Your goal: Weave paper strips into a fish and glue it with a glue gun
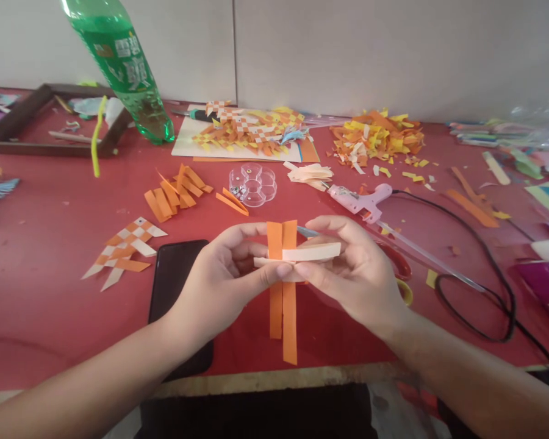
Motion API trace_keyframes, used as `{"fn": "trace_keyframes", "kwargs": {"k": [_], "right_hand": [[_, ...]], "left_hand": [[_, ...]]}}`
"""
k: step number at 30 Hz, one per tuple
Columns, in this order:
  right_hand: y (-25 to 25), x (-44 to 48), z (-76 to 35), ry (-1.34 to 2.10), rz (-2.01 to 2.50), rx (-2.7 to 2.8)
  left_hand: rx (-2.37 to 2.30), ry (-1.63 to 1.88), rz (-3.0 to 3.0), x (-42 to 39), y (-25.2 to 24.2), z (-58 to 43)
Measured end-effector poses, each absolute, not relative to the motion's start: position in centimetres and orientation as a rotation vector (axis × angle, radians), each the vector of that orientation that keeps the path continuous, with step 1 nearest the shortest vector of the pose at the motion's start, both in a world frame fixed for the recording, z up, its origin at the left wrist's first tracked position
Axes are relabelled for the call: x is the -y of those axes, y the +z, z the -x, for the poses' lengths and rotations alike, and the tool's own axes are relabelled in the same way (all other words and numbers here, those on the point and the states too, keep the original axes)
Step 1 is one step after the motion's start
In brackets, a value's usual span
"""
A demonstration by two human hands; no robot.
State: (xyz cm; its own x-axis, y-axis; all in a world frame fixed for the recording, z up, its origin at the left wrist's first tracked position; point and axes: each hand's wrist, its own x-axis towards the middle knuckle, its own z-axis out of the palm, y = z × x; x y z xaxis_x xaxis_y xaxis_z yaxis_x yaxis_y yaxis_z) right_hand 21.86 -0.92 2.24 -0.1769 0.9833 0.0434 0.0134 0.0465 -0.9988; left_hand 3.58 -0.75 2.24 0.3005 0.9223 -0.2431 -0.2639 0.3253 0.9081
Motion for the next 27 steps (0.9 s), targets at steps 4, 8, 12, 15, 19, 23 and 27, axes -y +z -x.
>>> {"fn": "trace_keyframes", "kwargs": {"k": [4,8,12,15,19,23,27], "right_hand": [[2.27,0.93,-22.06,1.312,1.124,1.394],[2.35,0.95,-21.94,1.341,1.125,1.380],[2.38,1.06,-21.78,1.351,1.126,1.372],[2.33,1.14,-21.76,1.334,1.162,1.382],[2.16,1.24,-21.86,1.365,1.123,1.415],[2.01,1.33,-21.94,1.427,1.054,1.428],[1.86,1.32,-21.91,1.396,1.069,1.459]], "left_hand": [[-0.964,0.911,-0.890,0.83,2.37,-3.23],[-0.967,0.898,-0.897,0.92,2.42,-3.23],[-0.951,0.908,-0.889,1.03,2.42,-3.47],[-0.937,0.922,-0.902,1.11,2.38,-3.59],[-0.921,0.906,-0.904,1.10,2.10,-3.57],[-0.876,0.870,-0.892,1.01,1.75,-3.59],[-0.893,0.862,-0.925,0.85,1.70,-3.60]]}}
